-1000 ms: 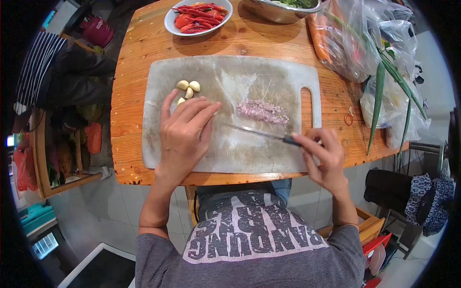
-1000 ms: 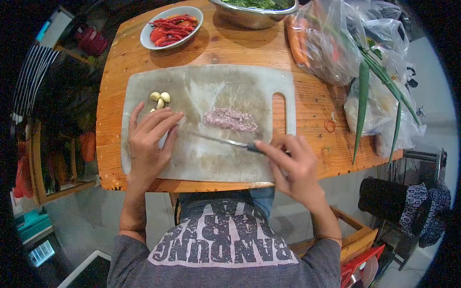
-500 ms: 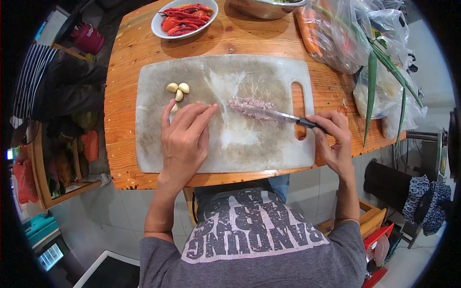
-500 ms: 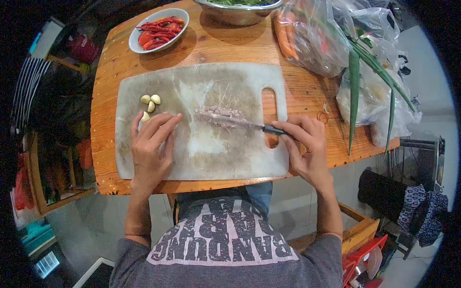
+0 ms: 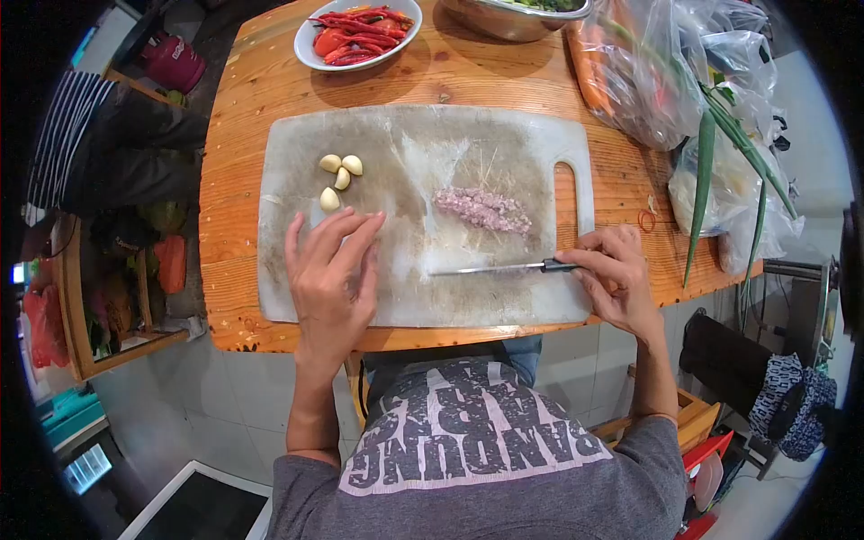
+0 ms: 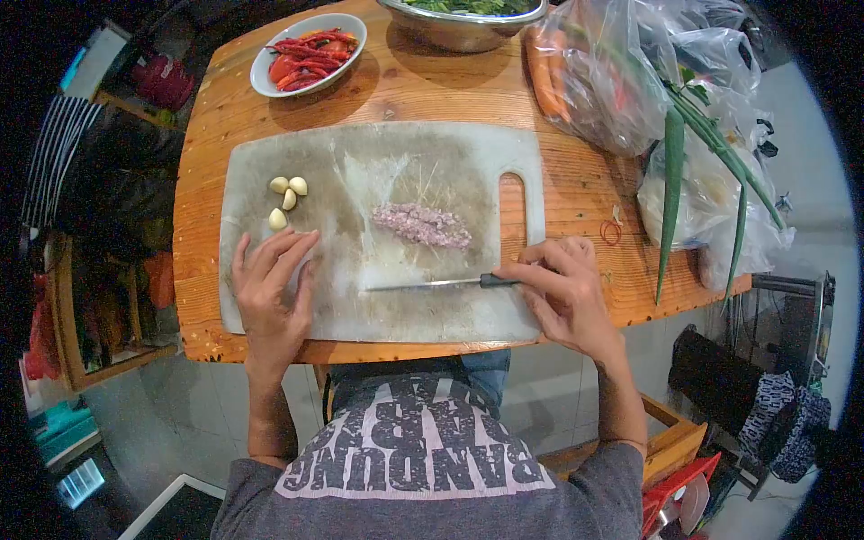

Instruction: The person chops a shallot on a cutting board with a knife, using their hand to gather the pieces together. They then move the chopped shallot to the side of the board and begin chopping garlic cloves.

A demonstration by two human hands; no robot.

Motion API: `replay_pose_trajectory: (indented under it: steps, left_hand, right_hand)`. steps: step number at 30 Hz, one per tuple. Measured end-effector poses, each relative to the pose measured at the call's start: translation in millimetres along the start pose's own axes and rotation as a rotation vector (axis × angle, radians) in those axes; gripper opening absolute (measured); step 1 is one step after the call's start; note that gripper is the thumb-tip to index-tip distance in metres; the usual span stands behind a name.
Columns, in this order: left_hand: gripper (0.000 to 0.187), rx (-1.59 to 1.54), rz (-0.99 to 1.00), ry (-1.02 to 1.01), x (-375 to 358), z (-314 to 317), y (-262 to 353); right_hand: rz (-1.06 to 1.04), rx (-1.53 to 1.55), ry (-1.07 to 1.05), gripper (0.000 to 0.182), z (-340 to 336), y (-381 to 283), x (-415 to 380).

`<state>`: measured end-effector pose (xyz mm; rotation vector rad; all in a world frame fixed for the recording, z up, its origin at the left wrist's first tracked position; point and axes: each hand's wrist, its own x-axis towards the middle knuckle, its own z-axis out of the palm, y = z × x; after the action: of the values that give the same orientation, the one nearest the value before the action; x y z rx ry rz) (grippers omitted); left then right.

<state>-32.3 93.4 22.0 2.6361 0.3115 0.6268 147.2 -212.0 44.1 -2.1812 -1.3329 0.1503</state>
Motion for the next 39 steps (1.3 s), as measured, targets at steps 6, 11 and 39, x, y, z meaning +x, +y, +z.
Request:
replay_pose_trajectory:
  steps: [6,11,39]
  left_hand:
    - [0.041,-0.010,-0.017,-0.008,-2,4,5]
    - [0.040,-0.018,-0.019,0.001,-1,4,10]
    - [0.041,-0.104,0.013,0.012,-8,12,23]
  right_hand:
    - [0.005,-0.066,0.094,0.036,3,14,22]
    - [-0.010,0.020,0.069,0.034,-5,29,29]
    - [-0.271,0.172,-0.083,0.032,-7,48,129]
